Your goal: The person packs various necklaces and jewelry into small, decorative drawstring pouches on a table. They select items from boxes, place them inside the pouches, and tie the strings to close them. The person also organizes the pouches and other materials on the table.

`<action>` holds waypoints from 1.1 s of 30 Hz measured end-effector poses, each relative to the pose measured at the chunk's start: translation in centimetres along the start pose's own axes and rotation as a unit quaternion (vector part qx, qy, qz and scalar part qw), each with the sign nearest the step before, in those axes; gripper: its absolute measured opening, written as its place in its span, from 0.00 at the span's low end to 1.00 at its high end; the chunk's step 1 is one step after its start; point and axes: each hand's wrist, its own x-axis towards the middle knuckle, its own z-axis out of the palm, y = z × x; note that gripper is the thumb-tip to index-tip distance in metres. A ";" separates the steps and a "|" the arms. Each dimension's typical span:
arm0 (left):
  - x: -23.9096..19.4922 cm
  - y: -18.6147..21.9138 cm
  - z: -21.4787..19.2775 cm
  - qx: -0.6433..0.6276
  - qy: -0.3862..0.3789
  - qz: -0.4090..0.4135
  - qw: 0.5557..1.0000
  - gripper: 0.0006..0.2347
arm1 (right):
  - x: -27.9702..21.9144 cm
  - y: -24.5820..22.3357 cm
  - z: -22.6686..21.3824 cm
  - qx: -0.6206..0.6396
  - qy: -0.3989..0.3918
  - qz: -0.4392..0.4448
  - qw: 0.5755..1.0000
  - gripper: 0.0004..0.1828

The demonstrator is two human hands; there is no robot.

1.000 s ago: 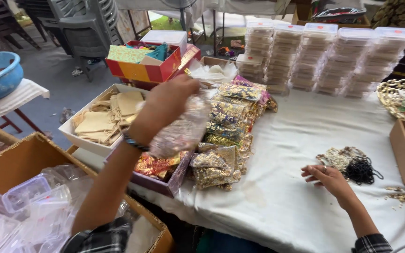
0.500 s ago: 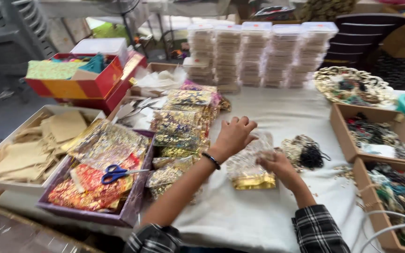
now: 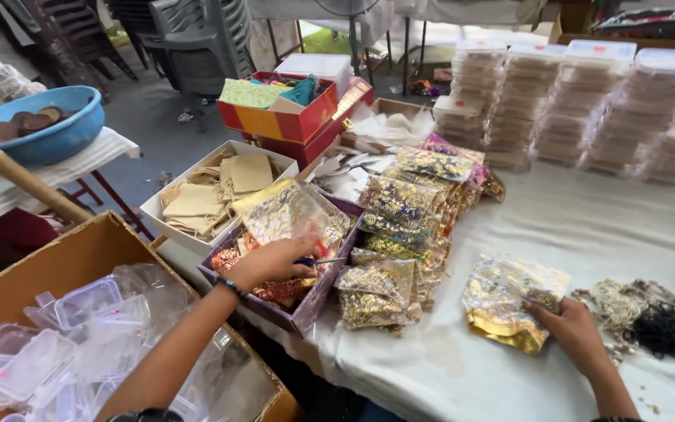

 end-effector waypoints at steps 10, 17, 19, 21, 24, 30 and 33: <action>-5.7 5.1 -8.1 -0.125 0.142 0.000 0.982 0.35 | -2.6 0.0 0.6 -0.061 0.062 -0.049 0.995 0.27; -0.9 -3.4 -5.6 -0.204 0.051 -0.140 0.968 0.24 | -4.2 -2.6 -0.1 -0.012 0.049 -0.051 0.997 0.20; 0.3 -5.2 -3.9 -0.199 0.053 -0.163 0.965 0.23 | -3.2 -1.4 -0.2 -0.030 0.050 -0.050 0.997 0.22; 0.3 -6.6 -3.3 -0.193 0.050 -0.189 0.962 0.22 | -2.9 -0.9 0.2 -0.046 0.048 -0.046 0.997 0.24; -2.2 -6.1 -5.6 -0.192 0.132 -0.210 0.950 0.22 | -2.9 -1.4 0.1 -0.010 0.047 -0.023 0.999 0.22; -6.7 -8.6 -8.4 -0.547 0.317 -0.280 0.722 0.22 | -3.9 -2.0 -0.4 -0.028 0.055 -0.030 0.998 0.24; -6.8 -11.7 -7.1 -0.641 0.213 -0.321 0.664 0.20 | -3.6 -1.3 0.4 -0.018 0.053 -0.033 0.998 0.24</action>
